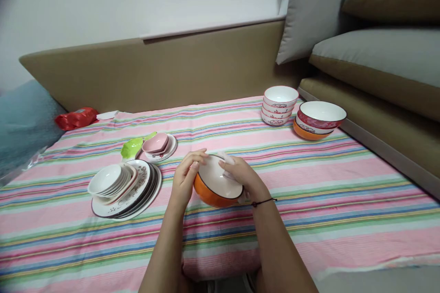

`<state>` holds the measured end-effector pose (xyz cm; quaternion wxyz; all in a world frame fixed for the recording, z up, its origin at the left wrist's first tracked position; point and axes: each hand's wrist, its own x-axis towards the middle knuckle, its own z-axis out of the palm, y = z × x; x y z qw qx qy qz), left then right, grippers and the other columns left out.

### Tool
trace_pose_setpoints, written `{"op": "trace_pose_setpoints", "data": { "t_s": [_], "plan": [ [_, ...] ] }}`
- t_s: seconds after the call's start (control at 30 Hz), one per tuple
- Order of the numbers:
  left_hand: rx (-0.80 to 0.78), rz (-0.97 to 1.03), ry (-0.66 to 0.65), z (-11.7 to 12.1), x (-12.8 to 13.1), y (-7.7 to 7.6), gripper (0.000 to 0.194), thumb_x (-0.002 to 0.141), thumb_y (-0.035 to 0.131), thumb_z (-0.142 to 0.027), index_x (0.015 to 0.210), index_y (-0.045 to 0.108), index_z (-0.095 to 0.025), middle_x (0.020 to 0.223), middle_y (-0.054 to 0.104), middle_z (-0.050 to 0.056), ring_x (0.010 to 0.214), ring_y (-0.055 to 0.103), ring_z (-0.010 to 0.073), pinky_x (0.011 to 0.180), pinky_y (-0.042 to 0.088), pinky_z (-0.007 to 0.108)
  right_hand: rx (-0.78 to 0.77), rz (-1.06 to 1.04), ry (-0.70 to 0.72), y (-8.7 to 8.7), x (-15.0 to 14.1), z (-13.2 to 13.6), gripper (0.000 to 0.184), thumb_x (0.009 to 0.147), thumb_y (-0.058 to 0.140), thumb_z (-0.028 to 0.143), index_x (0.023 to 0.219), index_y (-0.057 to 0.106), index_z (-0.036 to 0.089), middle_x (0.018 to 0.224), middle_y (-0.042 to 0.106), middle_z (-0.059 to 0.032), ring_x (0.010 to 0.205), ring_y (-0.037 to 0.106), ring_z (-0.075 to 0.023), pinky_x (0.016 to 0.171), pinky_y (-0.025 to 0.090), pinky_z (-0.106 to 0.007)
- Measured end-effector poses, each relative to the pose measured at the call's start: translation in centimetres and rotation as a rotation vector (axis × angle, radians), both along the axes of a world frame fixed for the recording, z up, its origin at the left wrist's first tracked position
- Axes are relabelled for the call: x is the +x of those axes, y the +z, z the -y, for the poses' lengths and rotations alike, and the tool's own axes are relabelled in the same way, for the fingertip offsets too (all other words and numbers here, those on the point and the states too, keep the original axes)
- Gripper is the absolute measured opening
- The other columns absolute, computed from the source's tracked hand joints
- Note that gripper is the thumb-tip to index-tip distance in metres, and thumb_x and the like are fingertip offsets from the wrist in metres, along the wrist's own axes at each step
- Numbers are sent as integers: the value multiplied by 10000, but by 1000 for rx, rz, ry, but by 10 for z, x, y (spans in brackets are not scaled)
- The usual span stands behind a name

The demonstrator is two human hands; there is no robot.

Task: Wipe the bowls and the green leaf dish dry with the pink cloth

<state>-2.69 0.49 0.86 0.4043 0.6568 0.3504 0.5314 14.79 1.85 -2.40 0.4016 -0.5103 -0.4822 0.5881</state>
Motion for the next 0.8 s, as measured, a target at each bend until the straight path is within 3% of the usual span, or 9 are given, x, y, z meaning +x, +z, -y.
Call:
{"op": "trace_pose_setpoints", "data": {
  "t_s": [0.07, 0.17, 0.37, 0.43, 0.53, 0.63, 0.8],
  "plan": [
    [-29, 69, -20, 1, 1, -3, 347, 879, 501, -435, 636, 600, -210, 773, 608, 63, 948, 578, 255, 991, 377, 407, -55, -53, 154, 1, -3, 2, 337, 745, 660, 449, 959, 685, 189, 795, 683, -1, 679, 595, -149, 603, 453, -236],
    [-111, 116, -51, 0, 0, -6, 407, 857, 512, -442, 527, 462, -210, 627, 438, 23, 716, 483, 204, 867, 409, 380, -107, -155, 226, 6, -5, 6, 358, 731, 691, 445, 996, 675, 204, 824, 681, 4, 715, 601, -145, 603, 448, -217],
    [-311, 191, -314, 0, 4, -1, 420, 845, 477, -424, 493, 365, -222, 572, 372, 18, 645, 414, 186, 798, 420, 384, -163, -171, 349, 11, -6, 12, 316, 698, 746, 434, 879, 686, 181, 800, 678, 2, 657, 574, -130, 577, 443, -221],
    [-342, 225, -314, 0, 8, -1, 414, 847, 473, -410, 493, 367, -226, 558, 369, 14, 641, 430, 188, 792, 426, 384, -181, -151, 353, 10, -7, 13, 295, 714, 730, 441, 856, 682, 187, 789, 677, 5, 654, 571, -131, 581, 443, -229],
    [-369, 362, -223, -2, 12, -3, 402, 836, 491, -376, 485, 371, -221, 539, 350, -4, 613, 429, 168, 783, 425, 366, -210, -220, 337, 7, -5, 11, 312, 734, 710, 438, 922, 680, 191, 826, 694, -3, 697, 600, -148, 632, 463, -251],
    [-405, 534, -83, -6, 13, -6, 396, 805, 519, -341, 465, 363, -212, 515, 328, -24, 562, 390, 132, 731, 426, 320, -226, -281, 173, 2, -4, 5, 337, 712, 732, 426, 920, 683, 167, 813, 709, -19, 684, 616, -153, 617, 464, -244],
    [-542, 805, 323, -12, 14, -16, 313, 731, 584, -312, 499, 413, -189, 497, 400, -51, 485, 402, 88, 585, 403, 237, -157, -549, -90, -2, -14, -6, 252, 689, 744, 404, 748, 651, 178, 703, 702, -25, 681, 643, -181, 632, 512, -270]
  ]
}}
